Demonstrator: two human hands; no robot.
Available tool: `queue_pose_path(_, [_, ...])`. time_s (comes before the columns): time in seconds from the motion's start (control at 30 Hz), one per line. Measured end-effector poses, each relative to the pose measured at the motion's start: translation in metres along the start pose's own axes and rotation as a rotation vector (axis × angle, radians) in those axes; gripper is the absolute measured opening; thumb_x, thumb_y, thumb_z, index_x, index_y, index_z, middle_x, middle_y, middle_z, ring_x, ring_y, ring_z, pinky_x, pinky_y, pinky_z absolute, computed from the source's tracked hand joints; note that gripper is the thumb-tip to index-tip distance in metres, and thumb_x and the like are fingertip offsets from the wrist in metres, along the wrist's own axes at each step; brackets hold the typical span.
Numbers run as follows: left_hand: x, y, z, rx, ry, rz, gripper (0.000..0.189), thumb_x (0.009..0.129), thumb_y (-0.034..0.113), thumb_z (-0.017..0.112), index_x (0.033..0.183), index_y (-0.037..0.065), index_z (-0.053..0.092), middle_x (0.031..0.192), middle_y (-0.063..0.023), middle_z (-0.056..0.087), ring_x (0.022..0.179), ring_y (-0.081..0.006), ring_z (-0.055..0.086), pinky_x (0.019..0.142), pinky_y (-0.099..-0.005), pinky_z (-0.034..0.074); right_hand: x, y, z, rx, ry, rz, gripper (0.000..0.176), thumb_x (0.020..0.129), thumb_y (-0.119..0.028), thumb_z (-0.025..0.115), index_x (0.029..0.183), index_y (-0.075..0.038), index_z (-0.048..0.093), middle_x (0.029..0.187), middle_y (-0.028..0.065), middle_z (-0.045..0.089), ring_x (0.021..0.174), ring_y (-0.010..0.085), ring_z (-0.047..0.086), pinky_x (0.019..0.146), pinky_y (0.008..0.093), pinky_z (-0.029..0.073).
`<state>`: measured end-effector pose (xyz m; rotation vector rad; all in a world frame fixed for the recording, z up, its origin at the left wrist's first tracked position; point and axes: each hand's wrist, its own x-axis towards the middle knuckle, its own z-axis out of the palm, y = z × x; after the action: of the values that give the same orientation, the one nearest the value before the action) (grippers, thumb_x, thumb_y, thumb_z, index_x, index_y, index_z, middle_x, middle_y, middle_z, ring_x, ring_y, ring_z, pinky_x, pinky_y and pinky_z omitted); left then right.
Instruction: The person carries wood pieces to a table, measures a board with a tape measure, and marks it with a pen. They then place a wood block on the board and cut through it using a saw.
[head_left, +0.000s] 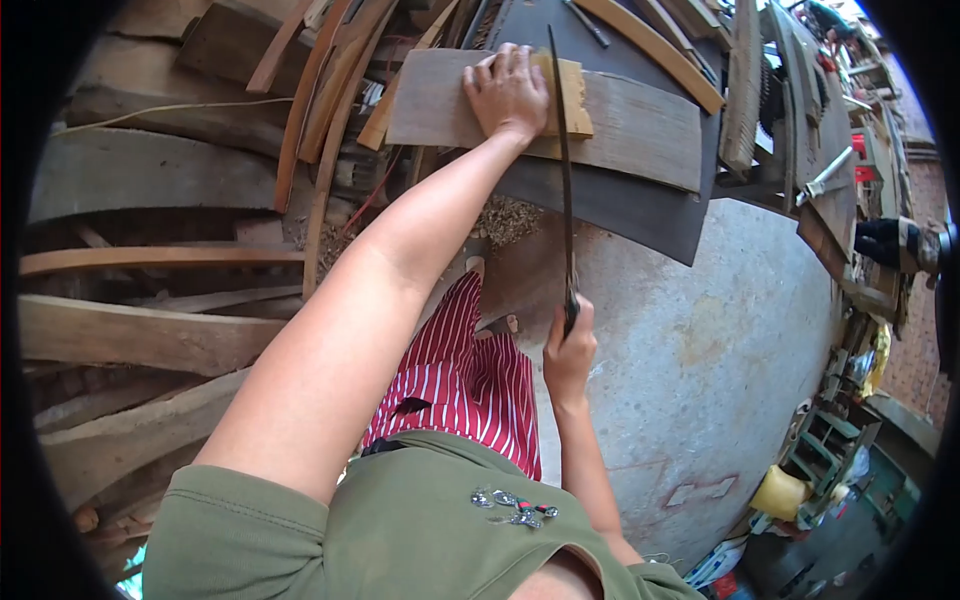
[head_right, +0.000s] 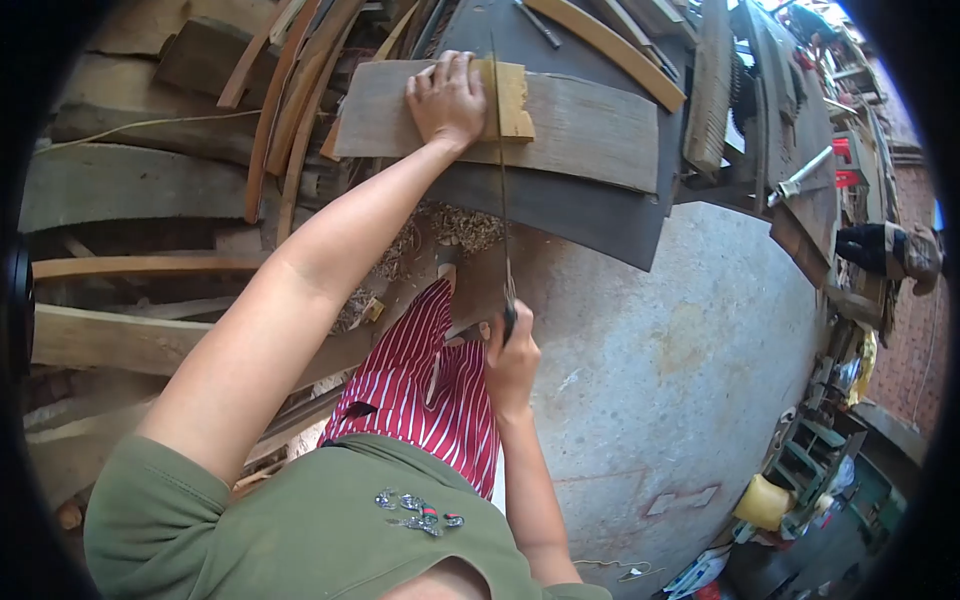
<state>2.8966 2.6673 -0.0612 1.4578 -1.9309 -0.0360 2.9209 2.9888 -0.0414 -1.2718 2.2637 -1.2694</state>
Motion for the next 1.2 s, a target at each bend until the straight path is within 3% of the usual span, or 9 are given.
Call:
queue_pose_path(0.1, [0.0,0.003,-0.001,0.0,-0.008,0.009,0.038,0.095,0.036,0.047,0.128,0.022,0.057,0.136,0.002,0.051,0.127,-0.0237,0.044,0.113,-0.0482,0.022,-0.001,-0.008,-0.007,-0.033,-0.027,0.077,0.022,0.098,-0.011,0.053,0.118,-0.003,0.05,0.083,0.0279,0.063,0.079,0.0483,0.063,0.058,0.05,0.046])
queue_pose_path(0.2, [0.001,0.003,-0.001,-0.004,-0.017,0.003,0.038,0.095,0.036,0.046,0.129,0.021,0.057,0.137,0.0017,0.051,0.127,-0.024,0.044,0.113,-0.0484,0.022,0.059,-0.005,0.018,-0.062,-0.006,-0.012,0.02,0.098,-0.013,0.052,0.116,-0.002,0.049,0.081,0.028,0.064,0.077,0.0476,0.063,0.058,0.0515,0.048])
queue_pose_path(0.33, [-0.001,0.002,0.005,-0.022,-0.016,0.02,0.038,0.095,0.036,0.045,0.128,0.021,0.057,0.137,0.0013,0.051,0.127,-0.0241,0.044,0.112,-0.0486,0.022,0.116,-0.02,0.035,-0.18,-0.073,0.092,0.02,0.099,-0.015,0.051,0.114,-0.003,0.048,0.079,0.0274,0.065,0.074,0.0471,0.064,0.06,0.0535,0.051])
queue_pose_path(0.43, [0.002,0.001,0.004,-0.035,0.024,0.015,0.038,0.095,0.036,0.045,0.127,0.021,0.059,0.134,0.0009,0.053,0.125,-0.0244,0.046,0.112,-0.0478,0.022,0.072,-0.006,0.023,-0.047,0.008,-0.014,0.02,0.099,-0.014,0.052,0.115,-0.003,0.049,0.083,0.027,0.065,0.077,0.0469,0.064,0.056,0.0515,0.05])
queue_pose_path(0.6, [0.0,0.002,-0.003,-0.039,-0.065,-0.017,0.04,0.095,0.036,0.046,0.13,0.021,0.057,0.139,0.0016,0.049,0.13,-0.0218,0.04,0.115,-0.0495,0.018,-0.002,-0.013,-0.015,-0.036,-0.064,0.121,0.016,0.098,-0.009,0.052,0.113,-0.002,0.049,0.082,0.026,0.063,0.081,0.0476,0.063,0.057,0.0501,0.044])
queue_pose_path(0.67, [0.001,0.003,-0.002,-0.008,-0.017,0.002,0.039,0.096,0.036,0.045,0.13,0.021,0.056,0.138,0.0015,0.051,0.127,-0.024,0.044,0.112,-0.0487,0.022,0.014,-0.015,-0.009,-0.017,-0.016,0.068,0.015,0.099,-0.01,0.052,0.111,-0.002,0.049,0.081,0.0262,0.062,0.078,0.0475,0.063,0.056,0.05,0.043])
queue_pose_path(0.83, [0.002,0.006,-0.009,0.07,-0.288,-0.024,0.056,0.098,0.044,0.038,0.149,0.02,0.035,0.154,-0.0046,0.03,0.14,-0.0237,0.03,0.118,-0.0543,0.012,0.027,-0.014,0.002,-0.061,-0.032,0.057,0.017,0.098,-0.011,0.053,0.113,-0.004,0.049,0.082,0.0253,0.065,0.076,0.0457,0.064,0.057,0.0501,0.048])
queue_pose_path(1.07, [-0.007,0.005,-0.008,-0.016,-0.106,0.007,0.05,0.097,0.039,0.044,0.143,0.018,0.045,0.148,-0.0054,0.04,0.135,-0.0258,0.038,0.116,-0.0525,0.016,0.03,-0.014,0.005,-0.091,-0.021,0.044,0.018,0.098,-0.012,0.053,0.114,-0.005,0.049,0.082,0.0258,0.066,0.077,0.0465,0.064,0.058,0.0519,0.05])
queue_pose_path(1.2, [-0.006,0.003,-0.009,-0.02,-0.077,0.025,0.048,0.096,0.037,0.045,0.14,0.018,0.048,0.147,-0.006,0.041,0.134,-0.0256,0.039,0.116,-0.0521,0.017,0.089,-0.021,0.024,-0.131,-0.019,0.02,0.017,0.099,-0.017,0.051,0.111,-0.006,0.048,0.078,0.0265,0.065,0.074,0.0464,0.064,0.058,0.0537,0.05])
